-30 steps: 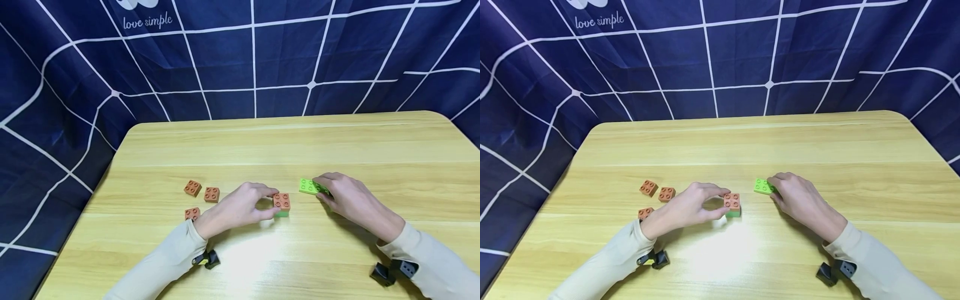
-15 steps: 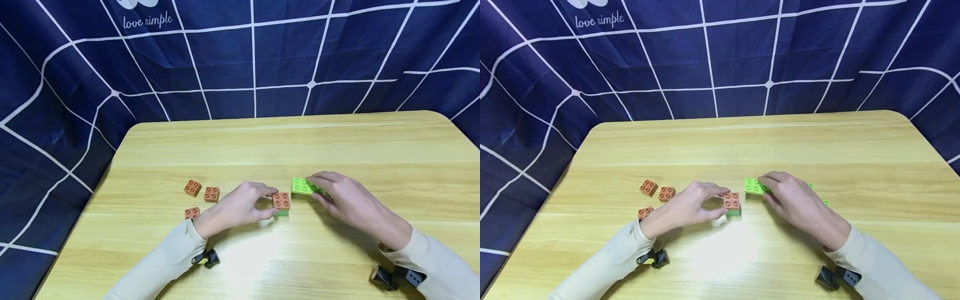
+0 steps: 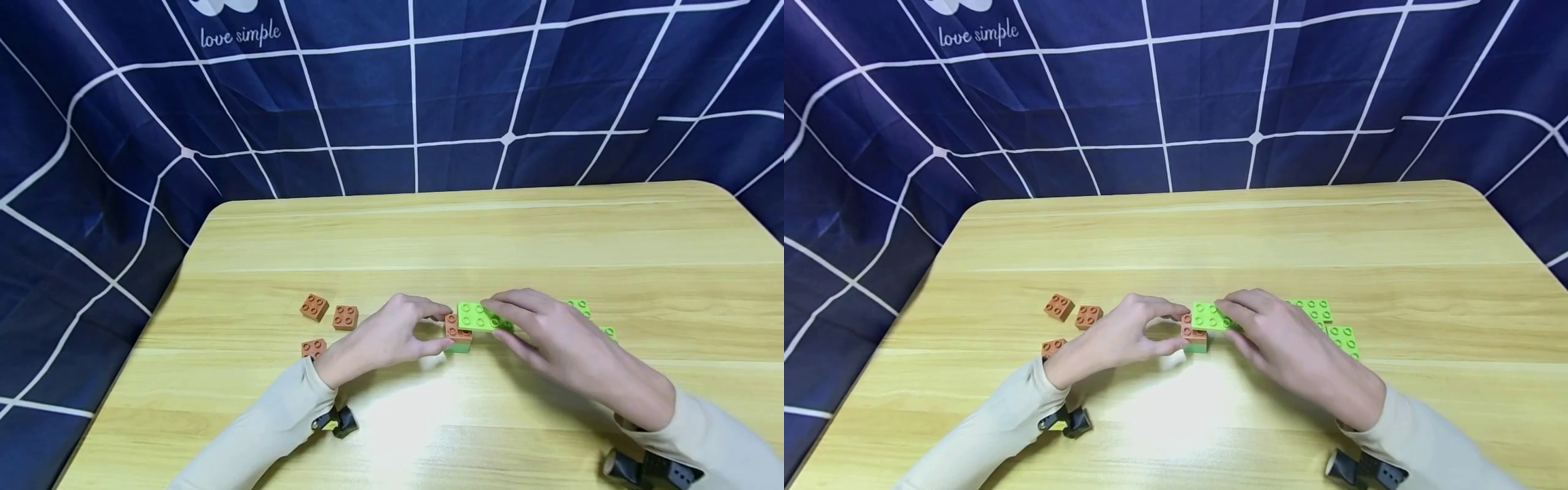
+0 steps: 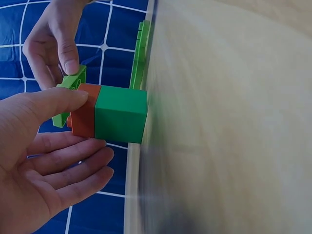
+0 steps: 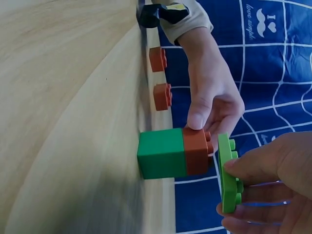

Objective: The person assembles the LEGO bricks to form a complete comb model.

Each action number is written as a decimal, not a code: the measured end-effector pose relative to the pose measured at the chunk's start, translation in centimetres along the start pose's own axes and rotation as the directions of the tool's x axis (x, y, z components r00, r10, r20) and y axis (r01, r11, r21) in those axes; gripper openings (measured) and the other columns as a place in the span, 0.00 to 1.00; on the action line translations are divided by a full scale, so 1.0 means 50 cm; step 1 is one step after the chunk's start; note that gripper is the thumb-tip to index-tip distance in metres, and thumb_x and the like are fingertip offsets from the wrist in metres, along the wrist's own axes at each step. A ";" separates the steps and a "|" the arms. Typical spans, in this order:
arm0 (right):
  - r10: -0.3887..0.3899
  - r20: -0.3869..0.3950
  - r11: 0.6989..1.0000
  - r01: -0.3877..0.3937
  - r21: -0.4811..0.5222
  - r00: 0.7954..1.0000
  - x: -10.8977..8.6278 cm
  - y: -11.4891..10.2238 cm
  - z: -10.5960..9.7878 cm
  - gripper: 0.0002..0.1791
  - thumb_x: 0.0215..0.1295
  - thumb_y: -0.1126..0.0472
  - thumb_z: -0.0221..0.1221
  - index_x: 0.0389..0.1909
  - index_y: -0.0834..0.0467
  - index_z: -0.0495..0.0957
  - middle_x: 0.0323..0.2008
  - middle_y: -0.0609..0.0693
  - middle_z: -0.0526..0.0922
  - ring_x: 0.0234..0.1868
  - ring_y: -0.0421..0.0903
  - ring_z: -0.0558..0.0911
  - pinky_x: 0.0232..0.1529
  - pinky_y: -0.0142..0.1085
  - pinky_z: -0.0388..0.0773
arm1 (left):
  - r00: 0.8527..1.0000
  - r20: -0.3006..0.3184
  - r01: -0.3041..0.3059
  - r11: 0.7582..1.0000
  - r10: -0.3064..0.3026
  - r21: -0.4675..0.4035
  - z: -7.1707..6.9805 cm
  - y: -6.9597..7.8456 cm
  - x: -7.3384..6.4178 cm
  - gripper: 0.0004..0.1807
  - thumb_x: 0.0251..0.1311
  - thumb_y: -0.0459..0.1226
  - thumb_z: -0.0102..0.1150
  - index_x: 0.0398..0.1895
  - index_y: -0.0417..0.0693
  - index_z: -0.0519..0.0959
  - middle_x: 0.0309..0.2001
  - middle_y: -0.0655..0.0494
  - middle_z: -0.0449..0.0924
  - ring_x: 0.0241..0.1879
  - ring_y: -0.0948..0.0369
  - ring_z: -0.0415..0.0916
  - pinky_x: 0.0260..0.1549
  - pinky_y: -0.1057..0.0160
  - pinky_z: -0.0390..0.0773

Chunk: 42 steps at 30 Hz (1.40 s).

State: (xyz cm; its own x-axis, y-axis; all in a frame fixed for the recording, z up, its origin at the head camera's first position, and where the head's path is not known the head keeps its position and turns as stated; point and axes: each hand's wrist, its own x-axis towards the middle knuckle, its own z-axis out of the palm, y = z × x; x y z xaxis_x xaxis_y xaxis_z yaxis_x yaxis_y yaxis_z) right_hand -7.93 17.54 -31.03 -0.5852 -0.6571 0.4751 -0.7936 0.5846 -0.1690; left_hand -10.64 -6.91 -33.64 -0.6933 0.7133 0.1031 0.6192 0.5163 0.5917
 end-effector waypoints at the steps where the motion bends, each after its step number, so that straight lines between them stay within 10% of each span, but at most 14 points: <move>1: -0.005 0.001 1.000 0.005 0.002 1.000 0.001 -0.002 0.002 0.37 0.74 0.41 0.34 0.46 0.67 0.81 0.41 0.57 0.84 0.40 0.52 0.84 0.37 0.44 0.85 | 1.000 -0.001 -0.004 1.000 0.004 -0.003 0.000 -0.001 0.000 0.26 0.59 0.42 0.66 0.56 0.35 0.77 0.51 0.45 0.82 0.53 0.55 0.79 0.56 0.68 0.74; 13: -0.033 0.015 0.999 0.032 0.038 0.999 0.005 -0.008 0.019 0.33 0.74 0.43 0.37 0.48 0.65 0.81 0.43 0.57 0.84 0.42 0.53 0.84 0.40 0.45 0.84 | 0.999 -0.016 -0.033 0.999 0.032 -0.026 0.004 -0.008 0.004 0.18 0.58 0.41 0.67 0.50 0.42 0.81 0.46 0.51 0.84 0.49 0.60 0.81 0.54 0.72 0.75; 20: -0.039 0.052 0.999 0.038 0.032 0.998 0.003 -0.007 0.021 0.17 0.60 0.61 0.64 0.49 0.63 0.81 0.44 0.56 0.83 0.43 0.52 0.83 0.41 0.45 0.84 | 0.999 -0.016 -0.038 0.999 0.037 -0.038 0.001 -0.010 0.003 0.22 0.57 0.41 0.68 0.53 0.40 0.79 0.48 0.50 0.84 0.49 0.59 0.81 0.54 0.71 0.75; 28: -0.054 0.066 0.999 0.054 0.002 0.996 0.005 -0.006 0.022 0.19 0.71 0.52 0.54 0.49 0.63 0.81 0.44 0.57 0.83 0.43 0.54 0.83 0.40 0.47 0.84 | 0.981 -0.105 -0.161 0.987 0.160 0.003 -0.013 -0.004 -0.001 0.23 0.61 0.42 0.64 0.54 0.36 0.79 0.50 0.47 0.82 0.50 0.57 0.80 0.53 0.72 0.75; 42: -0.026 0.032 1.000 0.026 -0.007 0.999 0.019 -0.010 0.032 0.34 0.74 0.41 0.39 0.45 0.65 0.83 0.41 0.57 0.85 0.42 0.54 0.84 0.42 0.48 0.83 | 0.982 -0.114 -0.155 0.988 0.152 -0.012 -0.010 -0.002 0.000 0.20 0.62 0.41 0.63 0.51 0.35 0.80 0.50 0.45 0.82 0.52 0.56 0.80 0.54 0.72 0.74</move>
State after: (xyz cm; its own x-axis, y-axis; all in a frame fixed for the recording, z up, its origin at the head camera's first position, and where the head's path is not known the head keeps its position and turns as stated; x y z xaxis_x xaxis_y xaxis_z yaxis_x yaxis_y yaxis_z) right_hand -8.36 15.88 -31.89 -0.5696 -0.6868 0.4516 -0.8074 0.5705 -0.1507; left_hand -10.86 -7.20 -33.31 -0.6282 0.7251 0.2822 0.7145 0.3942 0.5780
